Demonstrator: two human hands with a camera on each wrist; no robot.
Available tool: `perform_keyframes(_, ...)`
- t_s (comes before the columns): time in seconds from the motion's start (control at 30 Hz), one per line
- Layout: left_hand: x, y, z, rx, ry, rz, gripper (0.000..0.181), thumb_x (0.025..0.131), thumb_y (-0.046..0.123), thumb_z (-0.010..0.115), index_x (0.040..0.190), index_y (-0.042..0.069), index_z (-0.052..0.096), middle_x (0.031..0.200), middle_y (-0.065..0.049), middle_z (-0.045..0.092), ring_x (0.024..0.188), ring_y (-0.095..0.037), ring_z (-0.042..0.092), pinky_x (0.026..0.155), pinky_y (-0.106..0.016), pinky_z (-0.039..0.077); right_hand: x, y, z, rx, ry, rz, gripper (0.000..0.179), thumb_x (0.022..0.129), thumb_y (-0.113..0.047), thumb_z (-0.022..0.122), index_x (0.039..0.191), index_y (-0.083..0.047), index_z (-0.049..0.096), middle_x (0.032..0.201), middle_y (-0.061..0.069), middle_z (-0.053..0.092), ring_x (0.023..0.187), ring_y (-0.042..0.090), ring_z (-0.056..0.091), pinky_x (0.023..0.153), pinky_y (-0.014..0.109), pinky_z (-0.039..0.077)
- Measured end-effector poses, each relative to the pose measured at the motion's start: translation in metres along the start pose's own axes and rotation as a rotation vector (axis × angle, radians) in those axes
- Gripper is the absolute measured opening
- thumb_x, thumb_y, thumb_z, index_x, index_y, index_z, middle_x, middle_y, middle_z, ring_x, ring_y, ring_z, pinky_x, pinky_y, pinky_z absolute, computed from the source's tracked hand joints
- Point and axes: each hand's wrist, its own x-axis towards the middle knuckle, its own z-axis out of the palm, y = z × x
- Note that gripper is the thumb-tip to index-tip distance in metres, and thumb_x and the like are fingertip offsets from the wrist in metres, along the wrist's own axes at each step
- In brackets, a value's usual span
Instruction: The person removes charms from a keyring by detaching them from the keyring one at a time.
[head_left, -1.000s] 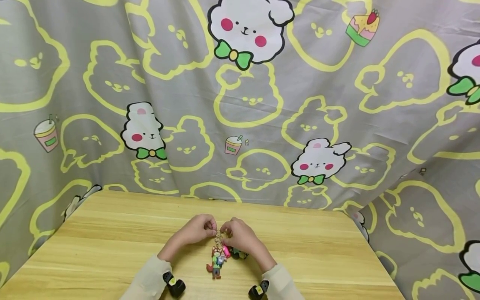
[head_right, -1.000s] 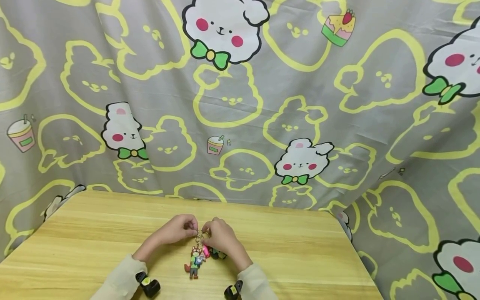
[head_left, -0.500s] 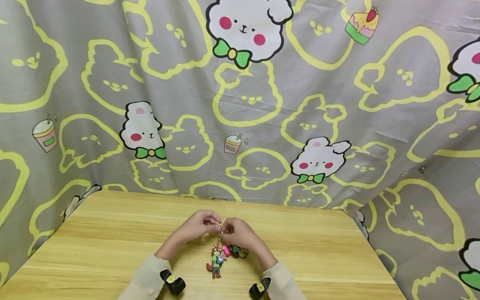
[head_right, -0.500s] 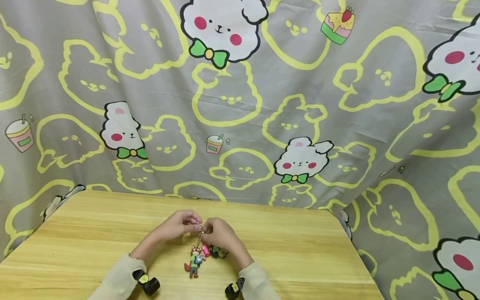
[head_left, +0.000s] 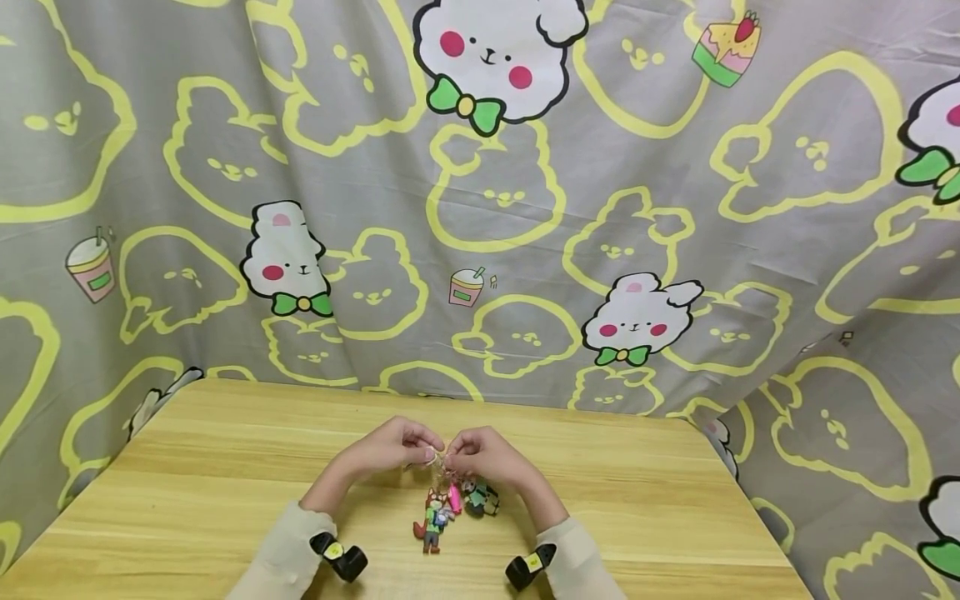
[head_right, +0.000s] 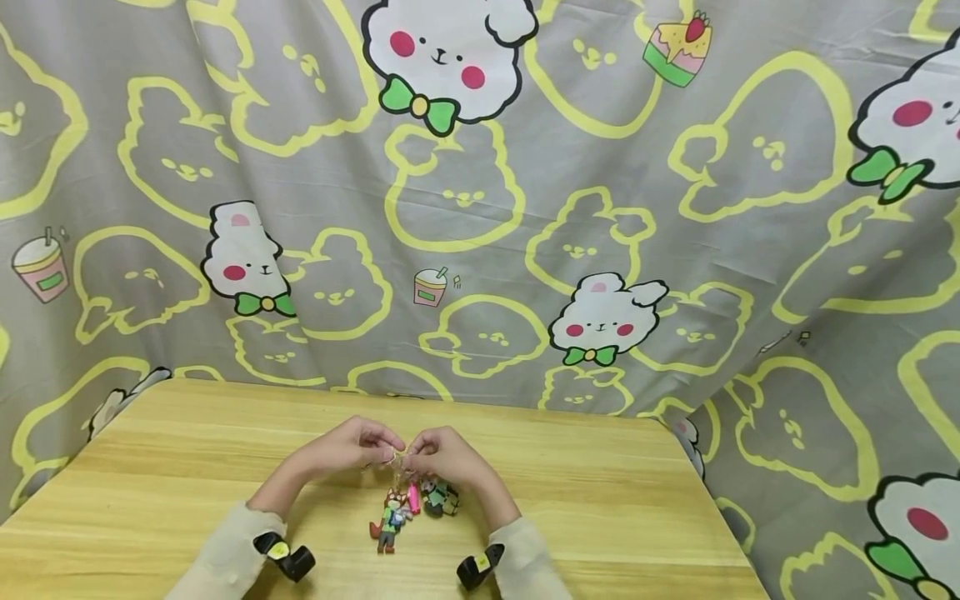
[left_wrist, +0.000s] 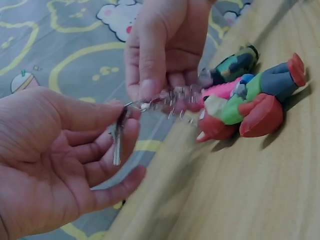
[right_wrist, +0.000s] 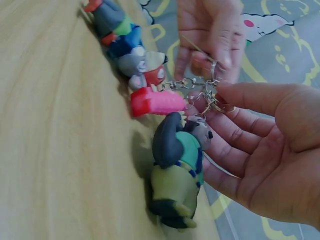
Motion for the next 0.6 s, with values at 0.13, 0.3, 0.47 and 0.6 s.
perform_keyframes(0.13,-0.004,0.0,-0.003,0.02,-0.06,-0.019,0.02,0.098,0.003,0.063,0.112,-0.009,0.072,0.101,-0.022,0.074,0.081,-0.011,0.064,0.076,-0.025,0.054,-0.001,-0.003,-0.003,-0.001,0.006,0.004,0.013,0.099,-0.01,0.065,0.098,0.002,0.069,0.075,0.001,0.062,0.064,0.011,0.051,0.06,0.023,0.044)
perform_keyframes(0.3,-0.006,0.001,-0.003,0.029,-0.124,-0.032,0.019,0.1,0.007,0.062,0.107,-0.007,0.073,0.087,-0.007,0.07,0.077,-0.012,0.057,0.073,-0.027,0.05,-0.002,-0.008,-0.004,-0.006,0.021,-0.001,0.016,0.1,-0.012,0.063,0.099,0.003,0.07,0.074,0.0,0.061,0.064,0.012,0.049,0.059,0.023,0.043)
perform_keyframes(0.47,-0.004,0.002,-0.003,-0.041,-0.146,-0.025,0.023,0.101,0.013,0.061,0.105,-0.009,0.067,0.087,0.002,0.062,0.082,-0.013,0.056,0.079,-0.03,0.049,-0.006,-0.019,-0.005,0.017,0.045,-0.016,0.019,0.102,-0.015,0.062,0.103,0.003,0.07,0.079,0.002,0.067,0.069,0.01,0.058,0.066,0.026,0.051)
perform_keyframes(0.6,-0.004,0.01,-0.003,-0.066,-0.101,0.002,0.022,0.102,0.015,0.059,0.107,-0.006,0.066,0.091,0.0,0.063,0.087,-0.016,0.059,0.085,-0.037,0.052,-0.009,-0.03,-0.007,0.031,0.065,-0.044,0.022,0.103,-0.016,0.06,0.107,0.004,0.069,0.087,0.009,0.071,0.074,0.011,0.063,0.077,0.037,0.059)
